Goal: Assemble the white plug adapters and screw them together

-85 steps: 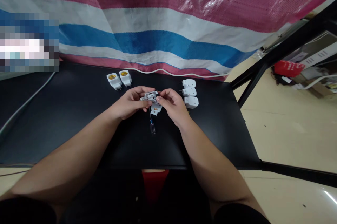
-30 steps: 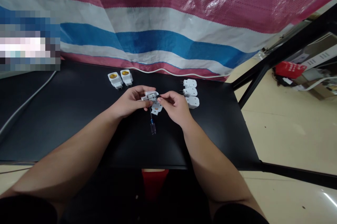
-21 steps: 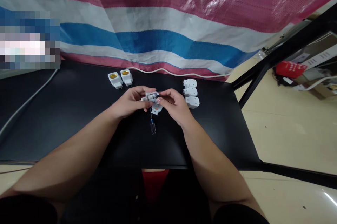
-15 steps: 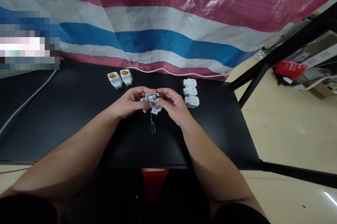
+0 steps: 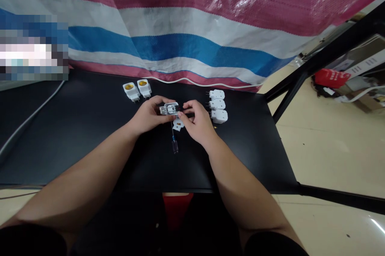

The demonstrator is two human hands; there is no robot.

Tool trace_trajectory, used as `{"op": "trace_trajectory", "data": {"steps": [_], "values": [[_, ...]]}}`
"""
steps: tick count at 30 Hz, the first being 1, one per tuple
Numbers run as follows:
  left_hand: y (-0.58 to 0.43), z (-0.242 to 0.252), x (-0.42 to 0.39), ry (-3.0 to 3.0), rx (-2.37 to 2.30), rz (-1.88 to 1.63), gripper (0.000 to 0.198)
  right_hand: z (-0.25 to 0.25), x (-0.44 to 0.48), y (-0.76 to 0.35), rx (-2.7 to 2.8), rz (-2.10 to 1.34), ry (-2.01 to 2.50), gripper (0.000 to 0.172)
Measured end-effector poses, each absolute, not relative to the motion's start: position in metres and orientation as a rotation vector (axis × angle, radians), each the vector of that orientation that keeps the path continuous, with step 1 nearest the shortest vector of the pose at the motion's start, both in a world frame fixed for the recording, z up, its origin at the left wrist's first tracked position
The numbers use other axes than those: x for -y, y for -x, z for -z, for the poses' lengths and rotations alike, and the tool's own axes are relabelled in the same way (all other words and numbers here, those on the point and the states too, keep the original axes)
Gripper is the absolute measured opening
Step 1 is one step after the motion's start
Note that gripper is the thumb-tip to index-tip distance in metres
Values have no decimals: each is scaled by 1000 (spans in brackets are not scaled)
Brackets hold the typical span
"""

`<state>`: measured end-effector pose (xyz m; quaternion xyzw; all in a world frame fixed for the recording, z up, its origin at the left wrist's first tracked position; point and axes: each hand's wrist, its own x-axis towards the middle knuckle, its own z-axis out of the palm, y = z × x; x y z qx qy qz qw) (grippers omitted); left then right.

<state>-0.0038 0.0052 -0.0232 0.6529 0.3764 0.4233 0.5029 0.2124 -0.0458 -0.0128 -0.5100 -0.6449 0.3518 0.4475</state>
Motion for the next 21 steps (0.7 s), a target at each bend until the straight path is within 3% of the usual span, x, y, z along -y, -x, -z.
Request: {"op": "trace_trajectory", "data": {"steps": [3,21], "values": [[9,28,-11,-1665,-1072,-1029,51,4,50,-219,1934,-631,1342,7],[11,30,-13,-1866,-1191,-928,48,8,52,-209,2190,-679,1336,10]]}}
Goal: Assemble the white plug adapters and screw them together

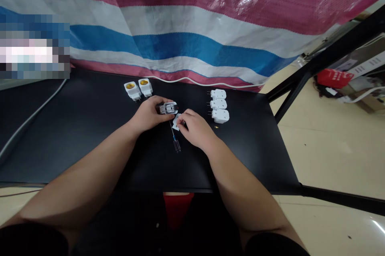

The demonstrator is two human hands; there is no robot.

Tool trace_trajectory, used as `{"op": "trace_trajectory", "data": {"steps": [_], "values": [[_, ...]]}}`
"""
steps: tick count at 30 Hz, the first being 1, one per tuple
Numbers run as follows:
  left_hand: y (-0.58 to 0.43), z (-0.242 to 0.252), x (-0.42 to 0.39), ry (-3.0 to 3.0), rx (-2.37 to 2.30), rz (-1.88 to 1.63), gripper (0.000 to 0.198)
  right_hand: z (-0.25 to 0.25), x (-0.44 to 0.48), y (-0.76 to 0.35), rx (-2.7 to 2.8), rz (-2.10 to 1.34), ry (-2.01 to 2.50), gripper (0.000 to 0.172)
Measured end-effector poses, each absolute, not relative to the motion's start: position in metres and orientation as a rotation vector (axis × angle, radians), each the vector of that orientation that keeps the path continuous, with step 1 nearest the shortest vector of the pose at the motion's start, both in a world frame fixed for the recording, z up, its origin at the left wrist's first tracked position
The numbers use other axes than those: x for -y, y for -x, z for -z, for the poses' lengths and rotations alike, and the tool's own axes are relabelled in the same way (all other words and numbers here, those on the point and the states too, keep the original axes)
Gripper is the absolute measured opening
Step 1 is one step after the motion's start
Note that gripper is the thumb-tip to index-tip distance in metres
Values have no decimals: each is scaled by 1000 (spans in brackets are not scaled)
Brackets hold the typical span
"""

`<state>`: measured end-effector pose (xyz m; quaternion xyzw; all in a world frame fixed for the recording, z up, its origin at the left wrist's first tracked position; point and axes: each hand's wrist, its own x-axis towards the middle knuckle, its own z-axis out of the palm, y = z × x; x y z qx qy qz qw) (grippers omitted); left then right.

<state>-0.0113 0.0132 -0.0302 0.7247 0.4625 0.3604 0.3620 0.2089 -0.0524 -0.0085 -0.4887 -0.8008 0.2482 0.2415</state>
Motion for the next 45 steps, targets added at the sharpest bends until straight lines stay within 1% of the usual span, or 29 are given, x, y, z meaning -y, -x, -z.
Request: {"op": "trace_trajectory", "data": {"steps": [6,14,15,18,20,23,27,31,35,40,42,45], "values": [[13,28,-14,-1859,-1204,-928,49,9,52,-211,2058,-744,1331,8],[12,25,-13,-1732,-1206,-945,47,4,53,-218,2137,-551,1493,14],[12,24,-13,-1707,-1192,-946,47,5,53,-217,2158,-529,1459,17],[12,23,-13,-1675,-1181,-954,47,8,53,-214,2289,-437,1267,35],[13,23,-14,-1677,-1202,-952,47,11,52,-213,2363,-368,1173,41],[15,24,-15,-1698,-1237,-956,45,13,51,-214,2386,-359,1157,35],[16,24,-15,-1749,-1291,-958,43,13,50,-215,2360,-432,1159,25],[17,25,-16,-1777,-1315,-954,42,11,49,-214,2334,-462,1151,23],[17,25,-17,-1763,-1288,-955,43,2,50,-214,2224,-381,1165,20],[12,19,-10,-1762,-1013,-950,46,-3,51,-217,1986,-278,1151,18],[9,16,-6,-1758,-887,-946,49,-2,50,-218,1954,-313,1150,17],[7,13,-2,-1714,-818,-933,51,1,49,-219,1937,-403,1160,17]]}}
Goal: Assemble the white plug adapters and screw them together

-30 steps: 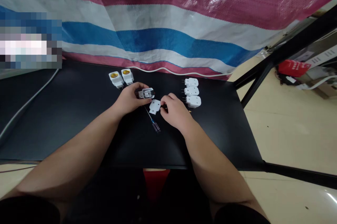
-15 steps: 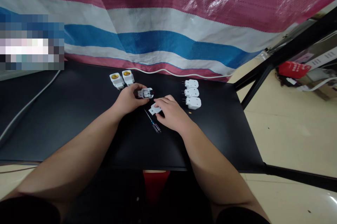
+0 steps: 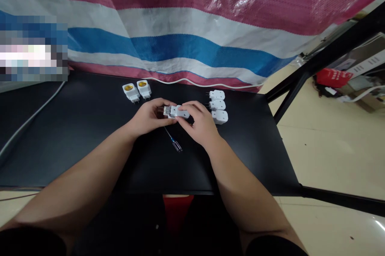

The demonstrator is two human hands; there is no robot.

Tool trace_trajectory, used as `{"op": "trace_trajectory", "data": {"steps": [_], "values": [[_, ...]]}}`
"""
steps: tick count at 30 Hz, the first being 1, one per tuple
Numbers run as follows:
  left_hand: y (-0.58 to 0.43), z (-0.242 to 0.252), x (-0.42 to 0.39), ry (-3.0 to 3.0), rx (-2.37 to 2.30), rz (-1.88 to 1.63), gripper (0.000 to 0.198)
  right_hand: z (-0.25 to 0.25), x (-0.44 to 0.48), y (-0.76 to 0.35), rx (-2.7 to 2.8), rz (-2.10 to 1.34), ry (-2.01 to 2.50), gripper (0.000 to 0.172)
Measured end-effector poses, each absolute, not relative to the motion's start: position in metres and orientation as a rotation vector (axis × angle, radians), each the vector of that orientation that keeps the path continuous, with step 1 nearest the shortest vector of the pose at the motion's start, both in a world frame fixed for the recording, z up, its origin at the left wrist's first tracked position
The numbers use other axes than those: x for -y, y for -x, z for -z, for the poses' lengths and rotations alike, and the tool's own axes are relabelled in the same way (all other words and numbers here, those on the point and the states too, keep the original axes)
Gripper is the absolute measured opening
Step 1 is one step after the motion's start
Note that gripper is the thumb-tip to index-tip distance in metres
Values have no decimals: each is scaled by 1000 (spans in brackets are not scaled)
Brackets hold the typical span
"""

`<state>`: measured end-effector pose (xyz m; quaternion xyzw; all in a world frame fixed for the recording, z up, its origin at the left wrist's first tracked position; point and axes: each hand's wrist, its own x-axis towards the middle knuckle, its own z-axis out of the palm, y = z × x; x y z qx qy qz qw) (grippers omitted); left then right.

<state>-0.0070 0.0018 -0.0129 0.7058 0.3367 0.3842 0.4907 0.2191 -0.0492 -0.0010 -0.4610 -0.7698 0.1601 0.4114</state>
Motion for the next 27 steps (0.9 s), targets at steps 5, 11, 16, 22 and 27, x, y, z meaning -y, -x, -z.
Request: {"op": "trace_trajectory", "data": {"steps": [5,11,16,22,27], "values": [[8,12,-2,-1705,-792,-891,49,3,49,-218,1891,-446,1146,17],[7,16,-1,-1601,-745,-823,50,2,49,-215,1872,-463,1109,13],[7,16,0,-1542,-722,-789,52,1,49,-213,1857,-498,1116,12],[7,15,-1,-1548,-693,-790,50,2,50,-213,1838,-491,1128,12],[7,15,-2,-1558,-714,-790,50,4,49,-212,1808,-442,1083,11]]}}
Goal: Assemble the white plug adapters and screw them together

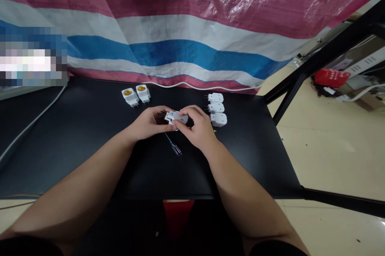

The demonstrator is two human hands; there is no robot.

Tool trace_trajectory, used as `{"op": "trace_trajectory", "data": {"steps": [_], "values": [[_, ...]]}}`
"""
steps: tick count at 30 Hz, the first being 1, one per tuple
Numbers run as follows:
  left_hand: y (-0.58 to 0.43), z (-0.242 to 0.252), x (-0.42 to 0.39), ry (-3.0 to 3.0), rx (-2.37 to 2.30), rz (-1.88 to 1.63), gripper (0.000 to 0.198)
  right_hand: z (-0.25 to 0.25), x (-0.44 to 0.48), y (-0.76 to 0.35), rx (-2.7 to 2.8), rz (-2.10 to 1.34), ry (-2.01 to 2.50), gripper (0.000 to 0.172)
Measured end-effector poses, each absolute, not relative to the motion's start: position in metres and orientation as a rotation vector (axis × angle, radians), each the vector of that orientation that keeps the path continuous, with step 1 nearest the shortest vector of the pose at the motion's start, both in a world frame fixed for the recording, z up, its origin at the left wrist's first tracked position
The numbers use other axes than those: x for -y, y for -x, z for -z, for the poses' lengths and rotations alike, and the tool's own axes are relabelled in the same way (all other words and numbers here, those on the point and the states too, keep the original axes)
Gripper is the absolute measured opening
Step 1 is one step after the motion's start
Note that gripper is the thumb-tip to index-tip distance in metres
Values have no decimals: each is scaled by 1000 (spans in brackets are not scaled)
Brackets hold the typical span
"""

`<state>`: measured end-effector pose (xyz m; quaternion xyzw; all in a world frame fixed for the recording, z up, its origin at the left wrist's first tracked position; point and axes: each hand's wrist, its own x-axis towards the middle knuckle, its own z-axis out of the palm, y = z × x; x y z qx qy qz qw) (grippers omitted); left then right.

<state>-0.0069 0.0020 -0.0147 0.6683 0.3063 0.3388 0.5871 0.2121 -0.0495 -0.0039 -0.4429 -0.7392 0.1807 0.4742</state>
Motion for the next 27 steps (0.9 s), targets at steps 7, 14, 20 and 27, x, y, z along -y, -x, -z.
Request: {"op": "trace_trajectory", "data": {"steps": [7,14,20,27], "values": [[6,14,-1,-1531,-678,-818,50,7,47,-211,1768,-367,1039,13],[5,15,-1,-1515,-699,-811,53,8,48,-210,1771,-405,1047,12],[4,15,1,-1522,-703,-797,51,8,49,-209,1777,-426,1042,14],[4,14,1,-1510,-708,-824,52,8,49,-210,1775,-465,1062,14]]}}
